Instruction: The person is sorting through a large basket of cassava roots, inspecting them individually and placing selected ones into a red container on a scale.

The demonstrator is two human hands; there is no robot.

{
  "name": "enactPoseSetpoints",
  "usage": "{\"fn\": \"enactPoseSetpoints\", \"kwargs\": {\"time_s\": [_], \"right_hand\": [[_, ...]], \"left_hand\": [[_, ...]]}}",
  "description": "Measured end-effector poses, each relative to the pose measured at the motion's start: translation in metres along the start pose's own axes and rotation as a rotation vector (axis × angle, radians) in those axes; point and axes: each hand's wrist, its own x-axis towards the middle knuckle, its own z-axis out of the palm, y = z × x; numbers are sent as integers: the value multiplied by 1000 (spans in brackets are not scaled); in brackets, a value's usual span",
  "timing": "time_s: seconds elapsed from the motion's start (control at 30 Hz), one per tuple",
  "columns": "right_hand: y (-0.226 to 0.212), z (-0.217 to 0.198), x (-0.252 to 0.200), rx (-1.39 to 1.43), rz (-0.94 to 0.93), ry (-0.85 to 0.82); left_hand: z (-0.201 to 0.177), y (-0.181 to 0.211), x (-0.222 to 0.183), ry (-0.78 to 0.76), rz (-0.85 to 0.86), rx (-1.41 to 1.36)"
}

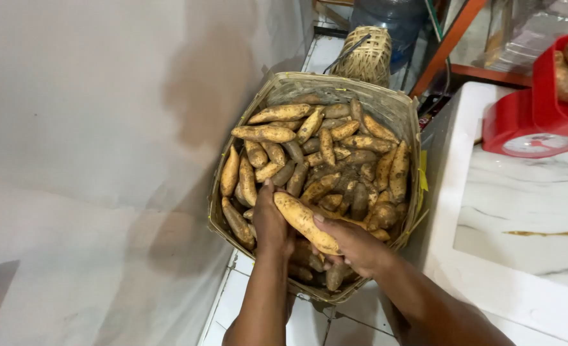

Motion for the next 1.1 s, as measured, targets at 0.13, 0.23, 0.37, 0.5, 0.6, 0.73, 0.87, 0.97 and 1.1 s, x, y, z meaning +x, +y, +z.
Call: {"fn": "enactPoseSetpoints", "kwargs": {"time_s": [0.13, 0.23, 0.37, 0.5, 0.6, 0.73, 0.87, 0.97, 1.1], "right_hand": [[-22, -5, -12, 38, 44, 85], [-10, -23, -3, -114, 10, 26], [-23, -19, -14, -223, 2, 20], [-35, -22, -23, -253, -45, 17], [-35, -27, -20, -283, -122, 14], [-27, -54, -11, -278, -205, 59], [-65, -47, -40, -421, -135, 230], [-89, -50, -56, -419, -42, 367], [-104, -79, -74, -168, -180, 448]], "left_hand": [[13, 8, -18, 44, 94, 74], [10, 3, -13, 9, 163, 62], [9, -8, -12, -114, 148, 119], [33, 17, -46, -138, 161, 176], [17, 1, -27, -142, 147, 358], [16, 6, -42, -294, 179, 543], [-2, -14, -29, -209, 159, 554], [-16, -7, -33, -120, 191, 651], [-25, 15, -60, 18, 146, 822]]}}
